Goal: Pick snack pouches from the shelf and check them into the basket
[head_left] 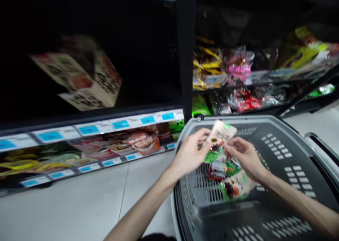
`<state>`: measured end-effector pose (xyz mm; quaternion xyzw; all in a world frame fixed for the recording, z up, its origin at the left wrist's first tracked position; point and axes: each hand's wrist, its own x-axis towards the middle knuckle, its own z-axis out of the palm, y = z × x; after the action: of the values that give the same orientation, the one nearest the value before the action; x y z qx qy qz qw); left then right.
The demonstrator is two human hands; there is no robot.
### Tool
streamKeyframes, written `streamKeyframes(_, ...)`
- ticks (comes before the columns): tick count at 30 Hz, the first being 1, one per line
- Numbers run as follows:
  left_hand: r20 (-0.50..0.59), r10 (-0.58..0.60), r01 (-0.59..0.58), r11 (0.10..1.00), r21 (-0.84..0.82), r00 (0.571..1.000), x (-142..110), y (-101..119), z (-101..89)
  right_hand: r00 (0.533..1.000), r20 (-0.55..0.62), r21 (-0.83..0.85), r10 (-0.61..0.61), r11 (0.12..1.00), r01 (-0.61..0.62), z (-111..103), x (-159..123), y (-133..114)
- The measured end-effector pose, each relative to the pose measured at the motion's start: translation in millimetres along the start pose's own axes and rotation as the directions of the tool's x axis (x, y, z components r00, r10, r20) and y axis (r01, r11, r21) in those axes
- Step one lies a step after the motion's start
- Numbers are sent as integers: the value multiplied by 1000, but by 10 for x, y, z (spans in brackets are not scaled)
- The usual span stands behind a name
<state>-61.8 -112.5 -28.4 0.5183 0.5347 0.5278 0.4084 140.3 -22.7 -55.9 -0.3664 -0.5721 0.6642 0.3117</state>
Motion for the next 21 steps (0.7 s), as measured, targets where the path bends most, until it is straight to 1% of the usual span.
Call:
streamKeyframes(1, -34, 75, -71, 991, 115, 997, 1, -7, 14, 997, 61, 19, 56, 998, -58, -6, -6, -34)
streamKeyframes(2, -36, 152, -142, 969, 200, 988, 7, -19, 27, 984, 136, 49, 112, 992, -120, -7, -12, -73)
streamKeyframes(3, -24, 248, -235, 942, 240, 968, 18, -35, 38, 978, 166, 82, 129, 986, -144, -1, -19, -114)
streamKeyframes(4, 4, 335, -323, 906, 273, 942, 33, -55, 47, 976, 177, 101, 123, 985, -142, 15, -25, -157)
streamKeyframes(5, 15, 413, -395, 861, 320, 911, 51, -77, 54, 982, 162, 109, 97, 987, -116, 39, -30, -200)
streamKeyframes(7, 55, 527, -503, 768, 396, 848, 81, -117, 67, 993, 94, 62, 64, 996, -70, 112, -29, -291)
streamKeyframes(9, 82, 606, -574, 691, 438, 792, 98, -143, 83, 1000, -3, -80, 17, 997, -17, 194, 0, -412)
streamKeyframes(10, 86, 634, -600, 667, 440, 768, 101, -150, 94, 998, -40, -179, -39, 983, 31, 229, 26, -494)
streamKeyframes(11, 79, 655, -619, 658, 430, 751, 104, -154, 106, 992, -47, -285, -114, 954, 96, 256, 55, -593)
streamKeyframes(12, 57, 670, -628, 659, 414, 740, 107, -158, 120, 981, -19, -384, -192, 908, 170, 273, 83, -710)
streamKeyframes(14, -16, 680, -623, 682, 383, 733, 120, -169, 147, 939, 68, -534, -337, 783, 319, 292, 114, -998)
streamKeyframes(15, -51, 671, -609, 699, 375, 740, 129, -177, 159, 909, 89, -587, -407, 716, 379, 304, 108, -1163)
streamKeyframes(16, -74, 658, -591, 715, 374, 749, 138, -185, 168, 873, 84, -626, -481, 655, 422, 326, 87, -1337)
streamKeyframes(17, -81, 641, -573, 729, 373, 763, 146, -191, 175, 824, 59, -651, -564, 603, 460, 363, 54, -1518)
streamKeyframes(18, -72, 624, -560, 741, 372, 778, 150, -195, 177, 762, 35, -662, -646, 557, 502, 420, 14, -1703)
streamKeyframes(19, -52, 606, -549, 751, 366, 794, 148, -195, 176, 675, 29, -656, -737, 495, 570, 499, -25, -1890)
streamKeyframes(20, -32, 589, -541, 761, 359, 808, 139, -190, 171, 570, 47, -630, -820, 418, 655, 597, -57, -2079)
streamKeyframes(21, -11, 573, -533, 770, 350, 820, 125, -181, 164, 445, 93, -594, -891, 309, 743, 711, -73, -2268)
